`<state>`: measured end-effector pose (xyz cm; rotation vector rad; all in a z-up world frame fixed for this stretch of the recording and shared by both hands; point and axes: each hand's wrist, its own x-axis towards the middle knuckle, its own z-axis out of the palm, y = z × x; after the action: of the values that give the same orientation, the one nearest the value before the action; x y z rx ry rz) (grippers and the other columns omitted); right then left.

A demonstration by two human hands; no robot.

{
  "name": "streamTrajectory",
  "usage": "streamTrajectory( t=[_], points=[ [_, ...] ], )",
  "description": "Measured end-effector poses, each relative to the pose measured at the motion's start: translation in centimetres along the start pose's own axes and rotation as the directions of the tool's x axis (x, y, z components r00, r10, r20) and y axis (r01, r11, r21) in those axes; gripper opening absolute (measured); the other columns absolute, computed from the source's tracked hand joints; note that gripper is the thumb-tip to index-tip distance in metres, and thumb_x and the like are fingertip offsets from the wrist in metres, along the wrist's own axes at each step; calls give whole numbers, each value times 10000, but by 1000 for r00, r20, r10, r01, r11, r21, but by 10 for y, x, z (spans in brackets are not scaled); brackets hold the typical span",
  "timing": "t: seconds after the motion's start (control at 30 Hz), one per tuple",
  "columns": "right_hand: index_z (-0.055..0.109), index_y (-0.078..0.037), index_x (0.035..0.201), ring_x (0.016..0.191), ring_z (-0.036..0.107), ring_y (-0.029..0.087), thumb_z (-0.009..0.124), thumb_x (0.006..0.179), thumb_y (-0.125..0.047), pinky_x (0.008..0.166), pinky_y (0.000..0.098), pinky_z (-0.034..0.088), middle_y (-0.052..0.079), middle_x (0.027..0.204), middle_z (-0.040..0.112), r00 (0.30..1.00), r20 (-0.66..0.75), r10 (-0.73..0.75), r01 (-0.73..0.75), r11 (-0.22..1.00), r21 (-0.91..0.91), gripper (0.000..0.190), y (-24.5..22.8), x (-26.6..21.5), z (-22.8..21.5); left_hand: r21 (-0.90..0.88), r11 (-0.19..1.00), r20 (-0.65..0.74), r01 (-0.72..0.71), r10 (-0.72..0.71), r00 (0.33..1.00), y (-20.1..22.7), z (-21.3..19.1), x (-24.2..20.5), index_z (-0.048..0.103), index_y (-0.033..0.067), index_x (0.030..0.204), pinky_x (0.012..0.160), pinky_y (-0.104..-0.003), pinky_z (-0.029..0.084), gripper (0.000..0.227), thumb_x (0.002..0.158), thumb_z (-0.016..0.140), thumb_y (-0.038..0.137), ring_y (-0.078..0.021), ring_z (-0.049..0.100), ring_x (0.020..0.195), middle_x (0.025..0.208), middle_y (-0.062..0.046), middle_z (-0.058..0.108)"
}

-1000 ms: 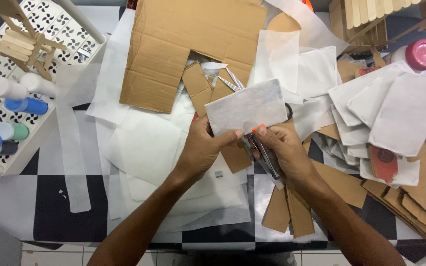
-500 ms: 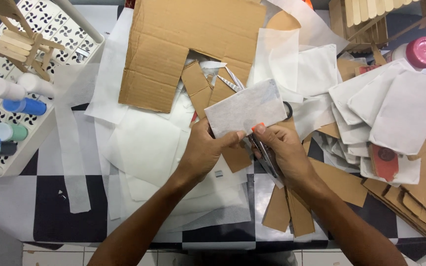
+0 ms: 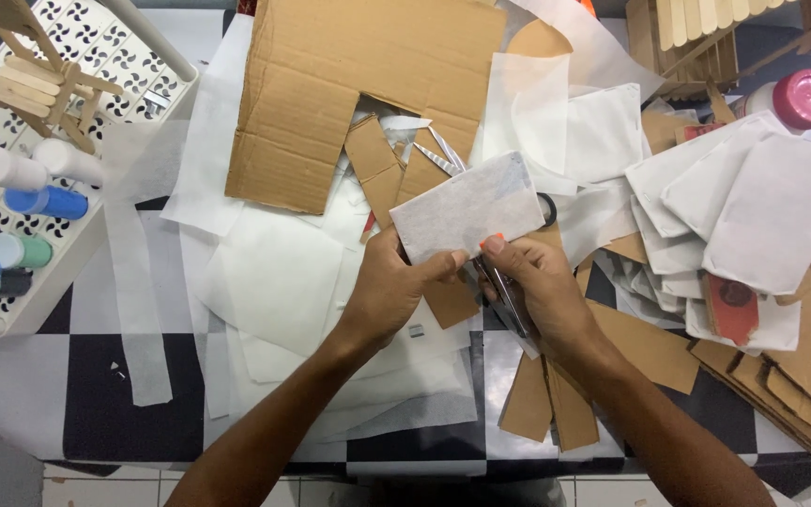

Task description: Wrapping a piece of cardboard with white fabric using a stapler and scissors to create a framed component.

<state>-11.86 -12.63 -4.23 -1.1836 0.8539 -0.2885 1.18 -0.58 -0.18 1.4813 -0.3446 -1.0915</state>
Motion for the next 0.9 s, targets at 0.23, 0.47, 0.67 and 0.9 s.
streamTrajectory(
  t=[0.23,0.47,0.67,0.9],
  points=[
    [594,-25,756,369,416,126,716,949,-390,350,218,322,100,473,488,999,52,18,-18,1000,3,430,5,6,-1,5,1000,12,-25,25,1000,-9,-1,2,615,23,978,819,-384,478,273,824,783,172,-222,648,818,801,-120,648],
    [585,-32,714,360,392,124,688,954,-384,337,220,298,96,456,468,999,50,17,-17,1000,7,438,-5,-2,2,2,999,-6,-47,47,999,-14,0,3,615,39,954,806,-373,478,262,805,785,171,-194,641,799,771,-94,656],
    [589,-23,707,346,373,124,712,945,-374,323,226,296,102,443,455,998,58,11,-11,1000,-13,442,-5,-1,0,12,1000,-5,-10,10,1000,2,2,-3,613,36,976,815,-382,482,282,801,782,180,-208,655,808,793,-103,663],
    [593,-17,687,349,390,128,722,930,-355,340,223,316,103,438,463,999,36,20,-20,1000,-17,436,-15,-6,7,18,1000,19,9,-10,1000,3,1,-3,616,31,969,812,-376,469,282,806,791,181,-212,659,814,778,-106,669]
  ],
)
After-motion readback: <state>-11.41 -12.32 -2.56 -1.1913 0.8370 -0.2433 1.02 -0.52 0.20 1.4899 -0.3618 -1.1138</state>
